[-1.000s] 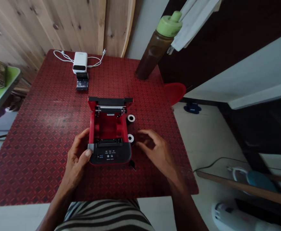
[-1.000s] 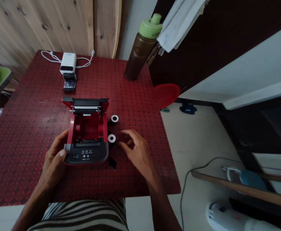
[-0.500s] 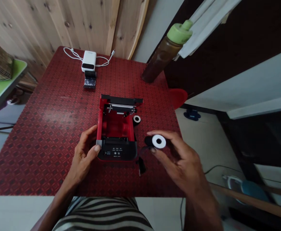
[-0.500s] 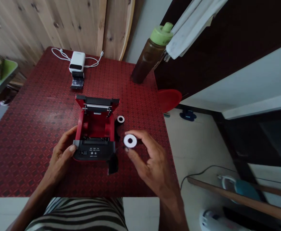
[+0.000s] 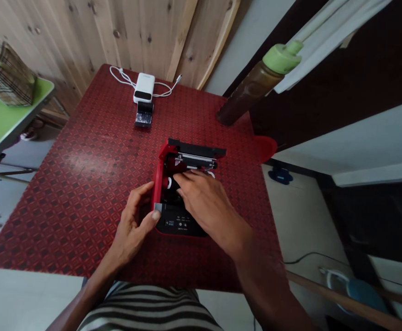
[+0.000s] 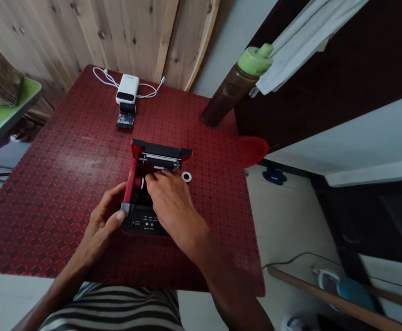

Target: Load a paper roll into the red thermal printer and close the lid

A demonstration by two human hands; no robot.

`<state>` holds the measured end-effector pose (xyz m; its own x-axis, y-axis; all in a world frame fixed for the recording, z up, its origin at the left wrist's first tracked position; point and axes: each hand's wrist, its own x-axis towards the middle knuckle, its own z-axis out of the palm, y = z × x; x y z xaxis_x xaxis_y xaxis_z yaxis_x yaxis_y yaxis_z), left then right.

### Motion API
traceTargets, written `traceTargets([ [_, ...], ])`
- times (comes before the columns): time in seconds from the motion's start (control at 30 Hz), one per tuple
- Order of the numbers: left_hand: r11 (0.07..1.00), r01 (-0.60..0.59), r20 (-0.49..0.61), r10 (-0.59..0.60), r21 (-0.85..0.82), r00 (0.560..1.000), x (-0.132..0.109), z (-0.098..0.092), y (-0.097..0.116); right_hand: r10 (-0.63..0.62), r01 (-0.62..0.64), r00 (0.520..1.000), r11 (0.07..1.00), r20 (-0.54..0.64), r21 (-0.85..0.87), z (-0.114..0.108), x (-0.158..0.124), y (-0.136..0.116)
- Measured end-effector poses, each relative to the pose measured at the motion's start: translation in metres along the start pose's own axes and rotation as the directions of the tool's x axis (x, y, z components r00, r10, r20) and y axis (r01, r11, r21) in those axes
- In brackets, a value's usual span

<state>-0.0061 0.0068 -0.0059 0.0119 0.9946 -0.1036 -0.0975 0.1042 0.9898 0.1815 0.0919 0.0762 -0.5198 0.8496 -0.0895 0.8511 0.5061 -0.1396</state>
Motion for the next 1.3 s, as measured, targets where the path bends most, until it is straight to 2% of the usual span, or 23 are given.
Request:
traceTargets([
  [0.13, 0.999, 0.032, 0.013, -0.032, -0.019, 0.999, -0.001, 0.0, 0.0, 0.015, -0.019, 0.996, 0.999, 0.085, 0.049, 0.003, 0.013, 0.005],
  [0.33, 0.998, 0.061, 0.006, -0.061, -0.034, 0.998, 0.0, 0.0, 0.001, 0.006, -0.016, 0.995, 0.995, 0.098, 0.099, 0.008, 0.012, 0.01],
  [0.43, 0.997, 0.063, 0.004, -0.063, -0.037, 0.998, 0.0, 0.001, 0.003, -0.05, 0.044, 0.999, 0.975, 0.02, 0.219, 0.004, -0.002, 0.016],
  [0.53, 0.997, 0.066, 0.013, -0.065, -0.031, 0.998, 0.0, -0.001, 0.009, -0.175, 0.202, 0.979, 0.904, -0.104, 0.378, -0.002, -0.019, 0.023],
  [0.6, 0.996, 0.083, 0.014, -0.082, -0.019, 0.996, 0.002, -0.003, 0.016, -0.225, 0.266, 0.963, 0.866, -0.147, 0.423, -0.005, -0.027, 0.027],
  [0.7, 0.995, 0.084, -0.072, -0.079, 0.062, 0.994, 0.015, -0.008, 0.028, -0.221, 0.273, 0.961, 0.854, -0.167, 0.444, -0.004, -0.029, 0.028],
  [0.77, 0.989, 0.017, -0.148, 0.006, 0.15, 0.989, 0.034, -0.008, 0.037, -0.216, 0.288, 0.954, 0.853, -0.208, 0.435, -0.002, -0.029, 0.027],
  [0.83, 0.978, -0.107, -0.163, 0.137, 0.182, 0.977, 0.056, -0.005, 0.048, -0.198, 0.306, 0.939, 0.855, -0.281, 0.42, 0.0, -0.03, 0.025],
  [0.93, 0.941, -0.262, -0.127, 0.293, 0.216, 0.948, 0.086, 0.007, 0.066, -0.161, 0.322, 0.898, 0.875, -0.408, 0.363, 0.005, -0.04, 0.018],
  [1.0, 0.922, -0.303, -0.086, 0.332, 0.241, 0.939, 0.096, 0.017, 0.076, -0.141, 0.307, 0.871, 0.903, -0.47, 0.299, 0.009, -0.048, 0.012],
  [1.1, 0.922, -0.3, -0.093, 0.33, 0.245, 0.939, 0.093, 0.027, 0.082, -0.12, 0.261, 0.847, 0.943, -0.518, 0.208, 0.013, -0.062, 0.002],
  [1.2, 0.923, -0.291, -0.111, 0.327, 0.253, 0.939, 0.075, 0.025, 0.076, -0.134, 0.229, 0.813, 0.968, -0.566, 0.1, 0.016, -0.073, -0.005],
  [1.3, 0.966, -0.177, -0.129, 0.203, 0.188, 0.971, 0.052, 0.018, 0.062, -0.153, 0.191, 0.762, 0.982, -0.629, -0.007, 0.021, -0.081, -0.009],
])
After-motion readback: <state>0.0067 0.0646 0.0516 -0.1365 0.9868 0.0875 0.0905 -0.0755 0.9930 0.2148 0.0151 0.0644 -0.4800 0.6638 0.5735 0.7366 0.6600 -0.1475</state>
